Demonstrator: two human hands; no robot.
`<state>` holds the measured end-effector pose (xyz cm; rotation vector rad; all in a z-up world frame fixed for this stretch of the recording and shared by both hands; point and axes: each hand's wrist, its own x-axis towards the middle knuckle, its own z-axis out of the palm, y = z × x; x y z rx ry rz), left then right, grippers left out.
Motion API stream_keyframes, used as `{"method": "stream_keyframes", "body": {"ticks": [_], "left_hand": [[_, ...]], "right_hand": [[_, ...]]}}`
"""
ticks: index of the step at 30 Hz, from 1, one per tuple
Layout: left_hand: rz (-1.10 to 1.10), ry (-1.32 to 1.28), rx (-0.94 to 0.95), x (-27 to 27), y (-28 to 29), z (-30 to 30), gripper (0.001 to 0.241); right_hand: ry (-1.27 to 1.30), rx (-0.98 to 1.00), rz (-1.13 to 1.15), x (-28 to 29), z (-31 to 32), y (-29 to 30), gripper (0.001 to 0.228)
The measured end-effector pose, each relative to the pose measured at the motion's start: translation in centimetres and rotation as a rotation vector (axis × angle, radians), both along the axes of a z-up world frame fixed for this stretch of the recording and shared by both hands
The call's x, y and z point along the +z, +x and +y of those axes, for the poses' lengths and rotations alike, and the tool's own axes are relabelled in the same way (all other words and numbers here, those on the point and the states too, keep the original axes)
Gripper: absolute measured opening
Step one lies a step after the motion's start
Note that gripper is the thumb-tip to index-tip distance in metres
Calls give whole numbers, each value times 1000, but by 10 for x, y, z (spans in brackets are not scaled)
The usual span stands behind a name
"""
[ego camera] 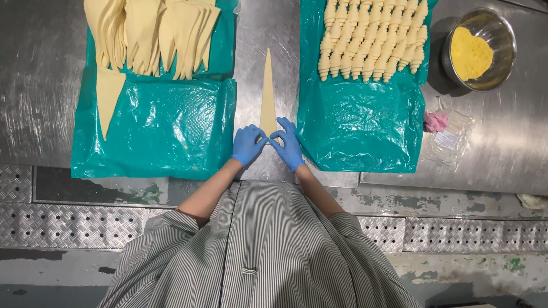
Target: Rolling triangular pieces of dough into croissant shapes in a bakery kitchen.
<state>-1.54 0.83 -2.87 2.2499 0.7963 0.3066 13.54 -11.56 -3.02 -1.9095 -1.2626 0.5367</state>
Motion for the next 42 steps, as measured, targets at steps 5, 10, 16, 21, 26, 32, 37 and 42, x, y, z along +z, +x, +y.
{"method": "stream_keyframes", "body": {"ticks": [5,10,16,21,26,32,37,42], "left_hand": [[-145,-86,-77,8,-23,14,23],[-206,-221,-79,-4,-29,15,19],[-242,-122,1,-12,-13,14,8],[-263,-89,-15,7,-15,10,9],[-189,-80,26,-5,-9,3,15],[-205,-74,43,-5,-12,5,16],[-277,-35,-34,-10,-12,8,16],[-194,-54,67,-6,5,11,10]], "right_hand": [[40,65,85,4,-16,11,21],[18,48,18,-7,-19,13,12],[53,-31,40,-10,-5,11,14],[29,-24,-17,2,-1,3,26],[-11,-73,-4,-12,1,0,26],[37,-26,3,-3,-2,5,25],[-3,-6,-42,-5,6,10,22],[4,-52,-49,-19,20,19,17]]}}
